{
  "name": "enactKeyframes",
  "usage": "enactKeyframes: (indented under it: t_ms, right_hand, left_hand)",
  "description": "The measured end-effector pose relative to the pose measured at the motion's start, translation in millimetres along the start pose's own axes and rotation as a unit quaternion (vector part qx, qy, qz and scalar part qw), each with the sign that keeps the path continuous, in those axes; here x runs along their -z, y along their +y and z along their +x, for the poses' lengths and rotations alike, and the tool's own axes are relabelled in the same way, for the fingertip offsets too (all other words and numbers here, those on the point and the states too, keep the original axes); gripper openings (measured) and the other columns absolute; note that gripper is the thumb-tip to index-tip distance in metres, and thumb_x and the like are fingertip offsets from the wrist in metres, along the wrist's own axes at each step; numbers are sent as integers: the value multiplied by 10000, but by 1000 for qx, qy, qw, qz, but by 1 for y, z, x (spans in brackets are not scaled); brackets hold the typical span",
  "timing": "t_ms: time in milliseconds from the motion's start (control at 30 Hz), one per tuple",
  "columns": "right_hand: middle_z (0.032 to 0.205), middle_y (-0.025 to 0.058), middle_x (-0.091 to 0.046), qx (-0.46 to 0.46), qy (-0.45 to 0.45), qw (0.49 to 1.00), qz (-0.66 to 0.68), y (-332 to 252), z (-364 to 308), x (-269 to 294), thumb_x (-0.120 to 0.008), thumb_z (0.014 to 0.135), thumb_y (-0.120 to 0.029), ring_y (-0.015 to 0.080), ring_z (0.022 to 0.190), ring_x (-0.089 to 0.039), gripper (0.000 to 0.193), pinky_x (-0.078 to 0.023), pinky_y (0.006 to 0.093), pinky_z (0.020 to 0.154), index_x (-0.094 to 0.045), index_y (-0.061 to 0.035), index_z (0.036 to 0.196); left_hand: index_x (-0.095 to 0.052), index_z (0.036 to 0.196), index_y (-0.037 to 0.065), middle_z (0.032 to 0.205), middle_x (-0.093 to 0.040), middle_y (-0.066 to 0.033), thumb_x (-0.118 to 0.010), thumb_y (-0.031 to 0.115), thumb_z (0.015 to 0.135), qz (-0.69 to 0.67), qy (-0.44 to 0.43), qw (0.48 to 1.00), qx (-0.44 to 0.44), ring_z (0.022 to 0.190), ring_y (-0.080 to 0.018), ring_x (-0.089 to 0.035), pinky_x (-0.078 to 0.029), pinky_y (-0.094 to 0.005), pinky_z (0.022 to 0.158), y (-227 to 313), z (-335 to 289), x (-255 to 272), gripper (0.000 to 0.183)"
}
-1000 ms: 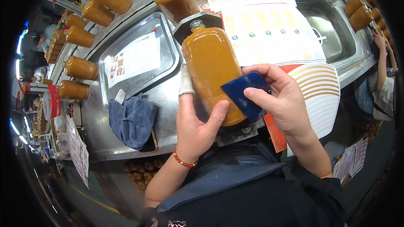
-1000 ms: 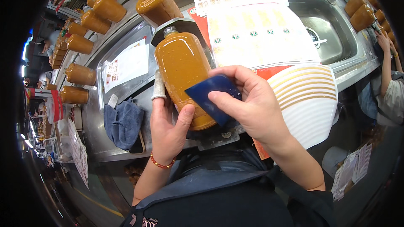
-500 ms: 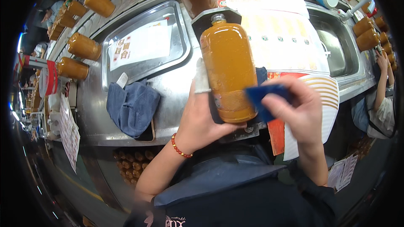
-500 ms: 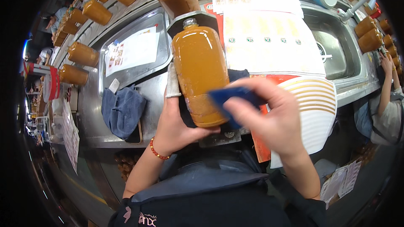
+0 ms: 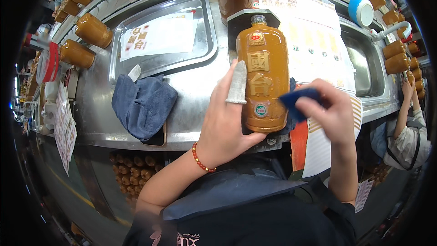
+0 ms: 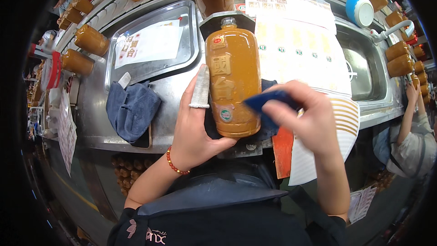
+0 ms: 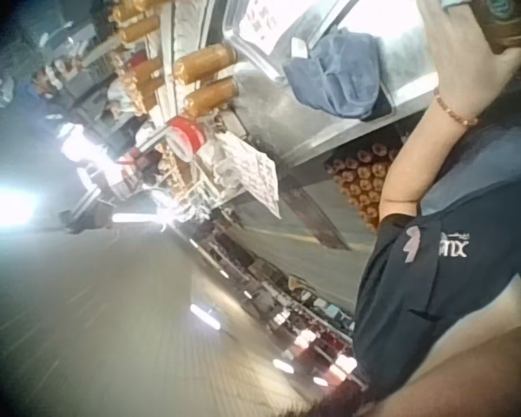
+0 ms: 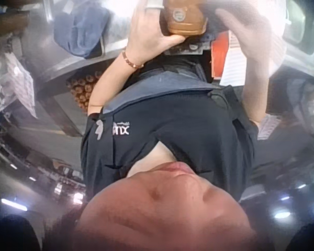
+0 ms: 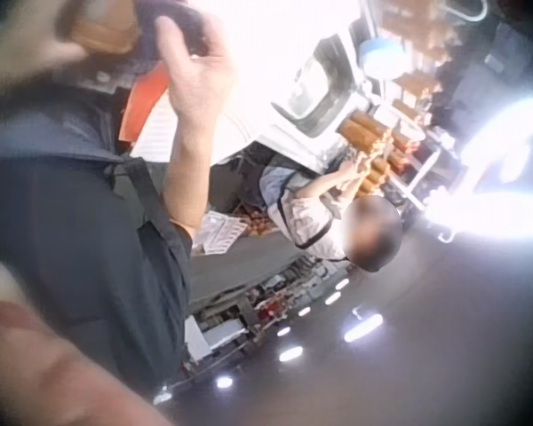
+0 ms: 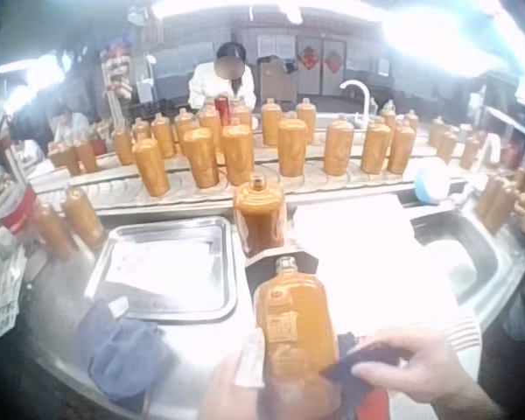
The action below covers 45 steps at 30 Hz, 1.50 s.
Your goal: The person applies adhesive labels to amber-colored bottles on a production line. They peel labels from a sheet, position them on the bottle surface, and smooth them with a blue squeegee tool. The person handles multiple bottles sequentially, placing finished bottles onto a conveyor belt.
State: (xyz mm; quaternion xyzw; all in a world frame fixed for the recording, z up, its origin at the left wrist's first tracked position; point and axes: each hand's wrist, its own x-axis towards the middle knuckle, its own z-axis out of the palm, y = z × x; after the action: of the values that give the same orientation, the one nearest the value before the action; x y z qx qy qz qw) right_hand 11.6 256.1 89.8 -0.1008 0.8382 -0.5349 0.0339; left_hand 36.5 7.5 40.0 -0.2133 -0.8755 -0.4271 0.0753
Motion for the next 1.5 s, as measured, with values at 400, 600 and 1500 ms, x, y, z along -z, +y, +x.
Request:
enactKeyframes:
  t_ms: [400, 600, 1500]
  right_hand:
    - [950, 38, -686, -32, 91, 995, -18, -11, -17, 13, -711, 916, 26, 74, 843, -630, 205, -508, 207, 748, -698, 57, 1119]
    - [979, 78, -650, 52, 101, 993, -38, -16, -37, -8, -727, 838, 122, 139, 905, -602, 287, -472, 243, 798, -698, 55, 1116]
    - [1001, 49, -660, -45, 55, 996, 57, -28, -32, -23, -652, 959, 43, 64, 877, -623, 252, -520, 187, 780, -634, 51, 1210]
  left_hand:
    - [-445, 1432, -39, 1579, -279, -297, -958, 360, 639, 27, 54, 998, -16, 1513, -455, -223, -263, -513, 1219, -8, -4, -8, 1025]
    - [-498, 1348, -93, 1560, -266, -359, -906, 428, 722, -10, 39, 999, 4, 1497, -519, -201, -225, -560, 1215, -8, -10, -15, 911]
    - [-465, 1417, -65, 1569, -322, -309, -923, 296, 691, 32, 39, 999, 2, 1522, -461, -261, -302, -517, 1213, 0, -5, -8, 930]
